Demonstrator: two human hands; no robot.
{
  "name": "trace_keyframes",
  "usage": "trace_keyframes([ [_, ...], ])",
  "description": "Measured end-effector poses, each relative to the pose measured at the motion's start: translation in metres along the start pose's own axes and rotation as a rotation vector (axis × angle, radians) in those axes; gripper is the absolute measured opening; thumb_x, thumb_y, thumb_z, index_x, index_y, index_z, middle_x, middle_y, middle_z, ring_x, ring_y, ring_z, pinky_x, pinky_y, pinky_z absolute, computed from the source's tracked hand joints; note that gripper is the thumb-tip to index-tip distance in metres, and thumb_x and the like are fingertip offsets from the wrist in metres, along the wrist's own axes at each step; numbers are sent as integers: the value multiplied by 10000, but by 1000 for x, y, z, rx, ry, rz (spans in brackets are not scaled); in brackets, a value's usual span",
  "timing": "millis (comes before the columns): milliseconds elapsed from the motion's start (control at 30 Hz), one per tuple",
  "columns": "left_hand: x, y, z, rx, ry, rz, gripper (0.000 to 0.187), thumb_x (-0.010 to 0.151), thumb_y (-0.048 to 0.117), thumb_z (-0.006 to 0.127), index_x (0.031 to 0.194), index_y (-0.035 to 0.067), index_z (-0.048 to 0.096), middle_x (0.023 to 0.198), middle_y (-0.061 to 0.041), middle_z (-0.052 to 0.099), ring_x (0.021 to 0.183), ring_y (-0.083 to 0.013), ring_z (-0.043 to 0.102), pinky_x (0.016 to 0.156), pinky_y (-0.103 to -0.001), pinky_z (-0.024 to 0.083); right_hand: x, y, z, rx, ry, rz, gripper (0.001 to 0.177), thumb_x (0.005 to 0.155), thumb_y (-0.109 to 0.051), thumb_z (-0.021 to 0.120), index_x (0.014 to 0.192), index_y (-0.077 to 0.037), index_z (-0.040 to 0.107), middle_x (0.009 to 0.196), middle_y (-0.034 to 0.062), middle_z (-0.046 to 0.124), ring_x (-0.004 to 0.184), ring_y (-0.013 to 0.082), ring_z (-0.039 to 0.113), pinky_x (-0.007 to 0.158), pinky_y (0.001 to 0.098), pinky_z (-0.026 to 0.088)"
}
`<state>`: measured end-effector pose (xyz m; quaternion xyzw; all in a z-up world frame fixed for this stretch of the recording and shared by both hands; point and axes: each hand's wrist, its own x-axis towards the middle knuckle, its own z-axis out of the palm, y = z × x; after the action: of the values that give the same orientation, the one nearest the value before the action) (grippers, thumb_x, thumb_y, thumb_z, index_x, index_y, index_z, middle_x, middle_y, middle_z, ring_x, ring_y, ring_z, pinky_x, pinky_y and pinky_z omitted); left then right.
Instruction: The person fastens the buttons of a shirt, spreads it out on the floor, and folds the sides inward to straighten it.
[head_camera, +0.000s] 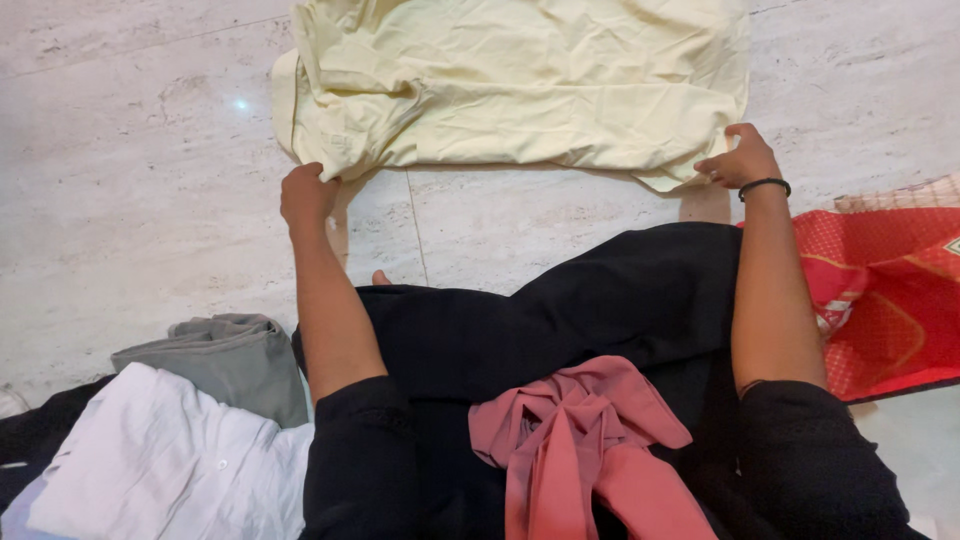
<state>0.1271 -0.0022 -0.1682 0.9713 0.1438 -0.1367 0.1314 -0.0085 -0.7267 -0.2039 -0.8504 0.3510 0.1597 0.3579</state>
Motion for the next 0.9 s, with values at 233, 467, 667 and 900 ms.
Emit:
trace_keyframes([
  [233, 7, -79, -15, -188, -216, -101, 337, 835, 337, 807, 1065, 91, 806, 892, -153, 763, 823, -298, 727, 746, -426, 539, -4, 21, -11, -221, 128, -28, 738, 718, -66, 879, 1385, -18, 567, 850, 170, 742, 696, 202, 714, 653, 333, 539],
  [467, 11, -61, -9, -2, -53, -15, 672, 620, 408, 1005, 1112, 30, 747, 1161, -181, 664, 1038, -386, 630, 789, -540, 515, -19, 3, -19, 75, 80, 86, 515, 774, -203, 914, 1202, -1, 712, 879, 110, 721, 701, 165, 646, 599, 326, 521],
  [667, 13, -99, -11, -434, -215, -146, 446, 805, 300, 871, 1132, 12, 775, 1031, -113, 760, 925, -242, 679, 838, -444, 519, -8, 19, -13, 64, -277, 104, 388, 683, -150, 910, 1008, -3, 757, 856, 120, 752, 732, 203, 662, 586, 350, 502],
  [900, 10, -102, -15, -376, -259, -303, 457, 874, 310, 841, 1207, 23, 719, 1193, -135, 691, 1072, -288, 599, 900, -481, 511, -43, -19, 2, -346, 766, -166, 129, 833, -46, 657, 875, -83, 773, 1019, 210, 713, 940, 425, 694, 748, 506, 560],
])
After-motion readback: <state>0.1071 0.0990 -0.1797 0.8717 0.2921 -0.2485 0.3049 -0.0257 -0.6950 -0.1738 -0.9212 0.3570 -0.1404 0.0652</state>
